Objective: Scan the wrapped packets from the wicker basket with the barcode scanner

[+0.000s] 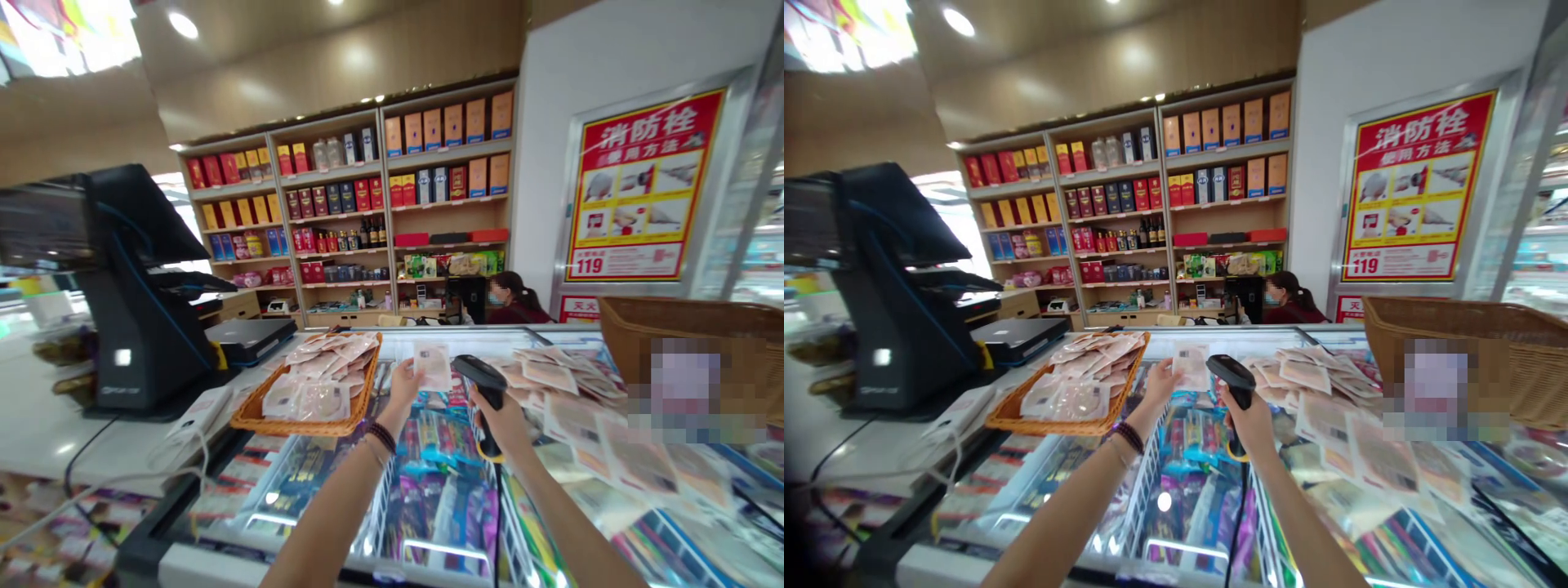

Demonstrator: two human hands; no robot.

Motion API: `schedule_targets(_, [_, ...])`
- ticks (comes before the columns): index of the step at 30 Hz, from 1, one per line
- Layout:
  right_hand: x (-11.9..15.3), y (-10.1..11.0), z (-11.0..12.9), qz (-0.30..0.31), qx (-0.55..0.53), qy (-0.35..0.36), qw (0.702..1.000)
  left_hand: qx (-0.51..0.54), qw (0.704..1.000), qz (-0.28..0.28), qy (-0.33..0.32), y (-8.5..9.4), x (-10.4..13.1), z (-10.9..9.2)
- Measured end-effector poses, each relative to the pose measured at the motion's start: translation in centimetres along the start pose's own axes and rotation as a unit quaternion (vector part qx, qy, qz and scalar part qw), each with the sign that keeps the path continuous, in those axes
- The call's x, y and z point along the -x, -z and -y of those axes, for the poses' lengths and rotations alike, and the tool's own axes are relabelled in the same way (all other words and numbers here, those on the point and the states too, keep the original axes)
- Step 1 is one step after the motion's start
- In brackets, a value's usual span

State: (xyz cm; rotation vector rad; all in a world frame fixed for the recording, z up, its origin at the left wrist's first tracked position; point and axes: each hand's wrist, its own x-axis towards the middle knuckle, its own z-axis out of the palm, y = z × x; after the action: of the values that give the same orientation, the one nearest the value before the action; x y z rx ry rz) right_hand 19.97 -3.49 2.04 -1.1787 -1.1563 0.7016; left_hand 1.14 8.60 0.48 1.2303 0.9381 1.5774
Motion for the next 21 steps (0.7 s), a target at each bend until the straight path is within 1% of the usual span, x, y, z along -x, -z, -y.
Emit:
schedule_targets(4, [0.1,0.3,0.2,0.018,0.033,0.007,0.999,0.029,0.999,-0.010,0.020,-2.0,0.7,2.6])
schedule_targets(8, [0.2,0.6,0.4,0.013,0.075,0.005,0.997,0.055,0.998,-0.022,0.032,-2.7,1.6,4.0])
schedule_targets(11, [0.2,0.5,0.6,0.011,0.106,0.002,0.994,0.059,0.998,-0.019,0.021,-2.6,2.4,4.3])
schedule_targets(16, [0.5,0.5,1.4,0.023,0.142,-0.013,0.989,0.039,0.999,0.014,-0.001,-2.1,2.9,4.0])
schedule_targets(18, [0.6,0.6,1.6,0.035,0.154,-0.021,0.987,0.030,0.999,0.012,-0.006,-2.1,2.9,4.0])
schedule_targets(21, [0.6,0.6,1.4,0.031,0.162,-0.024,0.986,0.025,1.000,0.007,-0.004,-2.0,2.8,4.3])
